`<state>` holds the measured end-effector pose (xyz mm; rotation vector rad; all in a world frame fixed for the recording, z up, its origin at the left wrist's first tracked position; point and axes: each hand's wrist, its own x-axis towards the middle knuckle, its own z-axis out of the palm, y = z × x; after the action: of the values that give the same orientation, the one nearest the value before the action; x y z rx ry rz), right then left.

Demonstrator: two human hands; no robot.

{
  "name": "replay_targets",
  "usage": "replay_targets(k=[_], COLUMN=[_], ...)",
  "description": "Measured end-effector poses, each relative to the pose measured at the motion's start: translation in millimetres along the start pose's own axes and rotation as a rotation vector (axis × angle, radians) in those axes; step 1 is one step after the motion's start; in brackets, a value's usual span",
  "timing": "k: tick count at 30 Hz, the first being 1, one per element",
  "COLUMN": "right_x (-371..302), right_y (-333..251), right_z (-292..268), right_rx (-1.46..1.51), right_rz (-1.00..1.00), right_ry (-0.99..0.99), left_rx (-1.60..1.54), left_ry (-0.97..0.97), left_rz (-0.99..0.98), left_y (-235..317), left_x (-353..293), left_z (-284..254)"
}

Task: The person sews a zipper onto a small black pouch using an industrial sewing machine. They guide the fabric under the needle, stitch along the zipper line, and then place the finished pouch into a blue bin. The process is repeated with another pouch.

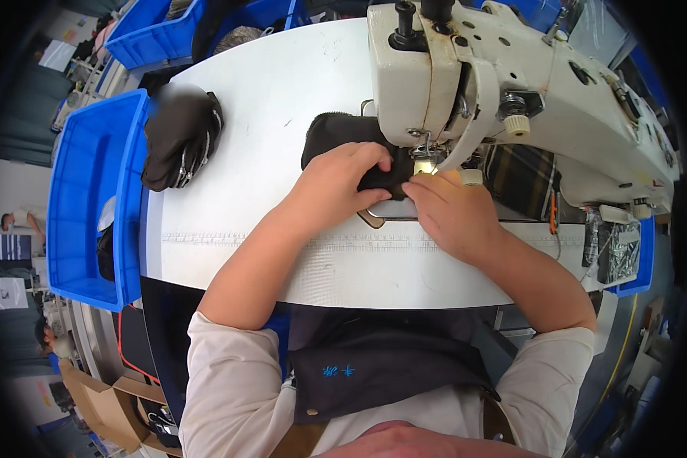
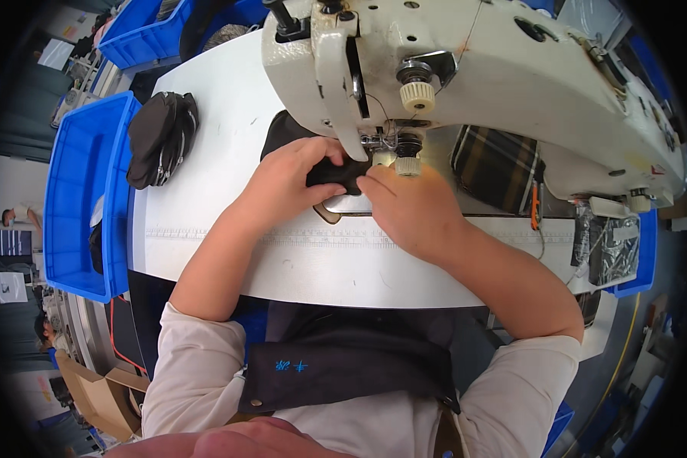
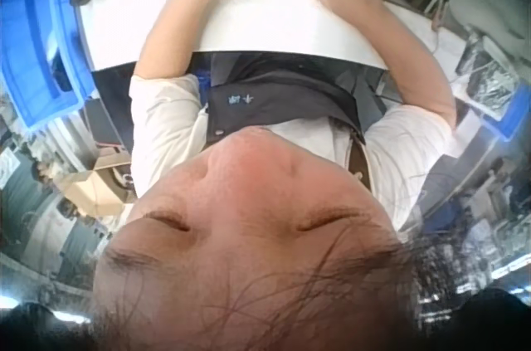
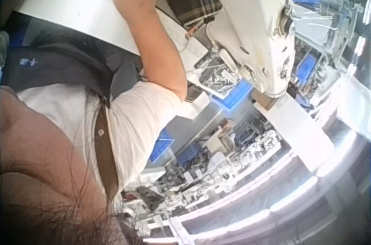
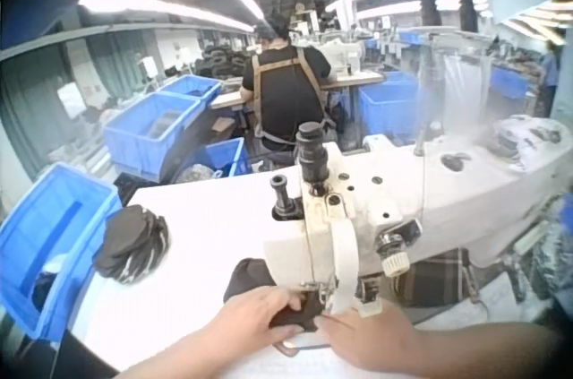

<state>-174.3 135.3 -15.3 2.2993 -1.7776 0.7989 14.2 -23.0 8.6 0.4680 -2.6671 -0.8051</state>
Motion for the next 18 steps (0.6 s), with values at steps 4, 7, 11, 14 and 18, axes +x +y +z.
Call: replay_targets(k=[4, 7, 11, 14, 18], right_x=[6, 6, 17, 23, 20], right_y=[2, 4, 2, -1, 0], right_z=[1, 7, 11, 22, 26], right_rx=[-0.035, -0.141, -0.301, -0.356, -0.396], right_rz=[0.104, 0.207, 0.151, 0.137, 0.156], right_ry=[0.056, -0.06, -0.037, 0.017, 0.075], left_rx=[-0.033, -0.062, 0.005, 0.019, 0.126], left_ry=[0.025, -0.001, 0.038, 0.115, 0.23], left_rz=[-0.003, -0.077, -0.03, 0.036, 0.117], left_y=[-11, -12, -13, -19, -5], left_x=[0, 5, 5, 2, 0], left_z=[-1, -1, 3, 10, 14])
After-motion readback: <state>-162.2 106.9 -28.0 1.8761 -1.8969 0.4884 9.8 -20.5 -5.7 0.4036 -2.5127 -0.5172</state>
